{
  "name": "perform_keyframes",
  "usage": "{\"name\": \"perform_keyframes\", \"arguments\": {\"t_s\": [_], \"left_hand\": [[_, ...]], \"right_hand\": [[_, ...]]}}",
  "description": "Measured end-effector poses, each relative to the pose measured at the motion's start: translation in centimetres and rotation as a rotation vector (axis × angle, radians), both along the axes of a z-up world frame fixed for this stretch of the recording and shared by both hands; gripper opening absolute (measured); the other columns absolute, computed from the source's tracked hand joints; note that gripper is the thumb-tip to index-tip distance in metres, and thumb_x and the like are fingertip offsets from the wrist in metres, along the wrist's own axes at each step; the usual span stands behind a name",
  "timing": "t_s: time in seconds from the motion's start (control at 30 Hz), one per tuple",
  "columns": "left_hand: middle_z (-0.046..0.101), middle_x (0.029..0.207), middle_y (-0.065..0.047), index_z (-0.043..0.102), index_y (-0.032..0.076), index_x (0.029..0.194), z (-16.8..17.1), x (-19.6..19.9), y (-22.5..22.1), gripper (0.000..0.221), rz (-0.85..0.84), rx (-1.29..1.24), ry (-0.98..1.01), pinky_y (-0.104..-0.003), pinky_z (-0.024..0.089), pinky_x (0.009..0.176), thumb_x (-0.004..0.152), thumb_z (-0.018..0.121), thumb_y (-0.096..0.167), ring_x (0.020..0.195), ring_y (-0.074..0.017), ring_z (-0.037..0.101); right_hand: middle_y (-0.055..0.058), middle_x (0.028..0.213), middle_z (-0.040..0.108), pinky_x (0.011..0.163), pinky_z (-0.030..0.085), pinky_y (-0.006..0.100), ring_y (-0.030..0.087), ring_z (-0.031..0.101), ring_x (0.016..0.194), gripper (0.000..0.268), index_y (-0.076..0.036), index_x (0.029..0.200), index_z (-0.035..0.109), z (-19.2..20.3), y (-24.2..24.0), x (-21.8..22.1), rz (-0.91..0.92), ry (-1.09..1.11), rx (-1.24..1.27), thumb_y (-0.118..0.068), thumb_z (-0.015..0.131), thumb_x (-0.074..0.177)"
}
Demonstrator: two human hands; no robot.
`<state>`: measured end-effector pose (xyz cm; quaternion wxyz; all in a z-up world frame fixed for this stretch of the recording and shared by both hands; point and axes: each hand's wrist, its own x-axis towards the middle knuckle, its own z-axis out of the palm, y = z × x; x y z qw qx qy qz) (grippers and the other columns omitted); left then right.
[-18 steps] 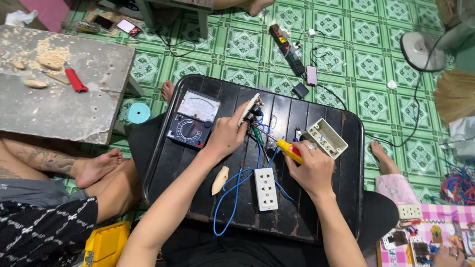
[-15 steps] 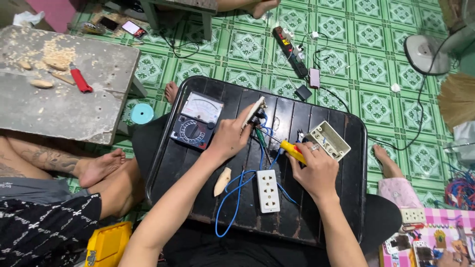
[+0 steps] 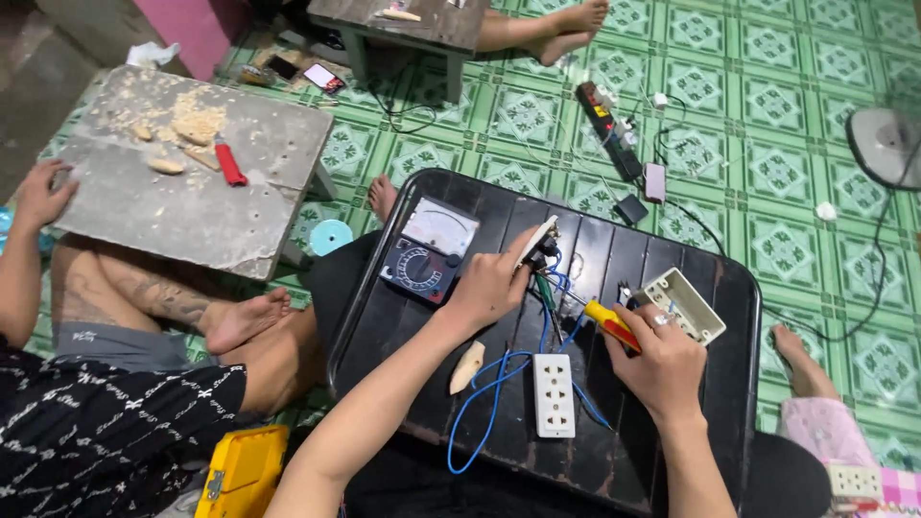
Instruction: Assembling and wiring a power outlet and switch into a plastic housing using a screwdriver and pliers.
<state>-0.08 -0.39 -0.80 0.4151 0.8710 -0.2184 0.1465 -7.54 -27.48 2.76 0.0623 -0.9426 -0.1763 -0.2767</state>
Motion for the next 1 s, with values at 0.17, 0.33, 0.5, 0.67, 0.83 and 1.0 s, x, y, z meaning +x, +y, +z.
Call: {"name": "perform_keyframes", "arguments": {"t_s": [0.17,0.33,0.5,0.67,0.83,1.0], "left_hand": [[0.069,0.062,-0.017,0.047,0.001,0.148,1.7,-0.5,0.3,0.065,0.044,-0.005,-0.048,-0.043,0.047,0.044,0.084,0.059,0.001,0.044,-0.0310,0.063],[0.070,0.062,-0.015,0.048,0.003,0.148,2.3,-0.2,0.5,0.066,0.040,-0.026,-0.055,-0.042,0.046,0.044,0.083,0.060,0.001,0.043,-0.0298,0.063],[0.067,0.056,-0.013,0.045,-0.009,0.147,1.8,0.3,0.4,0.067,0.010,-0.052,-0.102,-0.034,0.043,0.037,0.081,0.058,-0.004,0.035,-0.0210,0.057],[0.068,0.060,-0.014,0.049,-0.005,0.145,1.6,0.2,-0.1,0.066,0.106,-0.127,-0.100,-0.035,0.042,0.039,0.081,0.063,-0.001,0.036,-0.0209,0.054],[0.065,0.056,-0.011,0.053,0.001,0.145,1.5,0.3,-0.1,0.063,0.106,-0.150,-0.050,-0.036,0.040,0.041,0.082,0.065,0.002,0.036,-0.0216,0.051],[0.073,0.070,-0.014,0.053,-0.004,0.143,1.2,0.5,-0.1,0.064,0.082,-0.173,-0.094,-0.033,0.040,0.040,0.080,0.065,-0.003,0.038,-0.0182,0.050]], "right_hand": [[0.001,0.087,0.076,0.052,0.045,0.029,0.016,0.062,0.054,0.033,-0.009,0.110,0.076,1.3,1.1,0.1,0.008,0.137,0.156,-0.024,0.085,0.082],[0.006,0.094,0.071,0.068,0.052,0.031,0.021,0.067,0.071,0.047,-0.003,0.104,0.068,2.1,1.5,0.3,0.073,0.410,0.428,-0.023,0.091,0.068],[-0.001,0.082,0.076,0.050,0.046,0.026,0.013,0.062,0.051,0.029,-0.008,0.100,0.073,1.5,0.8,0.7,0.053,0.239,0.254,-0.021,0.086,0.077],[0.006,0.084,0.077,0.052,0.047,0.031,0.018,0.065,0.054,0.032,-0.009,0.110,0.076,0.2,0.5,1.3,0.010,0.160,0.164,-0.022,0.083,0.082],[0.004,0.089,0.077,0.059,0.054,0.030,0.018,0.070,0.062,0.056,-0.006,0.113,0.068,2.2,1.4,0.9,0.043,0.286,0.311,-0.025,0.093,0.066],[0.002,0.083,0.075,0.047,0.041,0.027,0.013,0.055,0.046,0.032,-0.003,0.103,0.074,2.8,1.4,1.1,0.147,0.134,0.250,-0.014,0.087,0.076]]}}
